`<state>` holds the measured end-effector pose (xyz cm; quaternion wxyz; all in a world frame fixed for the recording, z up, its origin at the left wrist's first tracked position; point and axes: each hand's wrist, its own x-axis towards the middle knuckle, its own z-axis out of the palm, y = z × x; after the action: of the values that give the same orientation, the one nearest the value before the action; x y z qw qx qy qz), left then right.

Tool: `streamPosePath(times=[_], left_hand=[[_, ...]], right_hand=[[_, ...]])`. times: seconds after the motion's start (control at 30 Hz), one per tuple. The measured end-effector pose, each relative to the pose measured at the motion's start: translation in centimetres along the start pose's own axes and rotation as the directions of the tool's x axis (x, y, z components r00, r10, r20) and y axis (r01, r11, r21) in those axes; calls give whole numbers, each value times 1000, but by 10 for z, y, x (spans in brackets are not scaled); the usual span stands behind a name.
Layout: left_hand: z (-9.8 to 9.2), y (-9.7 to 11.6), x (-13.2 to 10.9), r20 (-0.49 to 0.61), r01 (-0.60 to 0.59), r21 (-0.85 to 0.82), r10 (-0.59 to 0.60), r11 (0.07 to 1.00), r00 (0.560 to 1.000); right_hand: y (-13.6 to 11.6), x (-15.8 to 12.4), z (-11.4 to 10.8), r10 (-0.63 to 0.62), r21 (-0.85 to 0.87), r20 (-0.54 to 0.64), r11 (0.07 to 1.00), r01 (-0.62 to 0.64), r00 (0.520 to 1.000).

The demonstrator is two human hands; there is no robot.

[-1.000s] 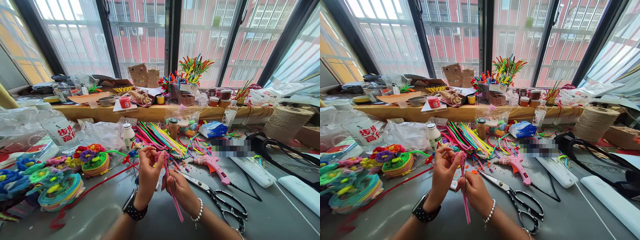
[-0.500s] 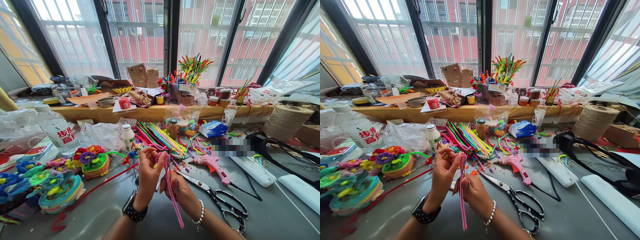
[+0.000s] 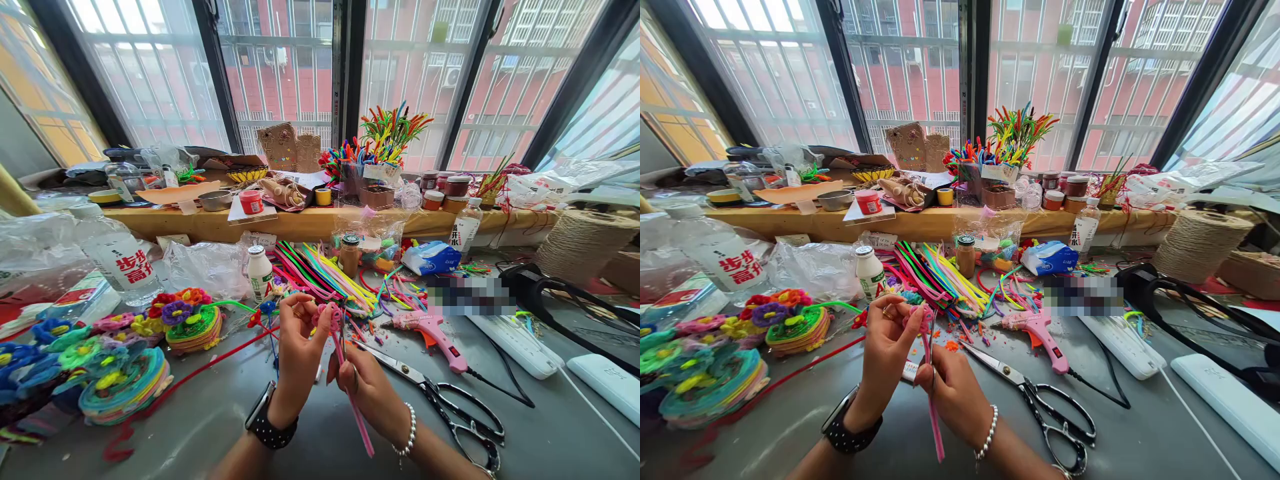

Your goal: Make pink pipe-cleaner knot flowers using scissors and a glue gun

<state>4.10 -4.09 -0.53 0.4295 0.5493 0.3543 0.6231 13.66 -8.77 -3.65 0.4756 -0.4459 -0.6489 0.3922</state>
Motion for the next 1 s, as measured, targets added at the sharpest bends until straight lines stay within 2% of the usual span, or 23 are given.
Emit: streamPosePath(times=[0.13,0.37,0.57,0.67,0.83,1.0], left_hand=[[1,0,1,-10,-17,-3,17,1000,1000],[0,1,1,-7,-36,-2,36,999,999],[-7,4,10,114,42,-97,-31,994,993],[-11,4,16,128,75,-79,-64,994,990],[-15,-1,21,177,101,30,-105,994,979],[-19,-4,24,178,108,52,-116,993,977]], right_hand=[[-1,0,-4,1,-141,-11,990,-2,1000],[-3,1,-7,33,-204,-44,978,-41,999],[-3,5,-20,62,-167,-147,982,-86,987],[-3,7,-31,63,-247,-156,964,-101,986],[-2,9,-43,155,-530,-45,834,-156,987],[0,7,-39,271,-823,25,552,-134,962]])
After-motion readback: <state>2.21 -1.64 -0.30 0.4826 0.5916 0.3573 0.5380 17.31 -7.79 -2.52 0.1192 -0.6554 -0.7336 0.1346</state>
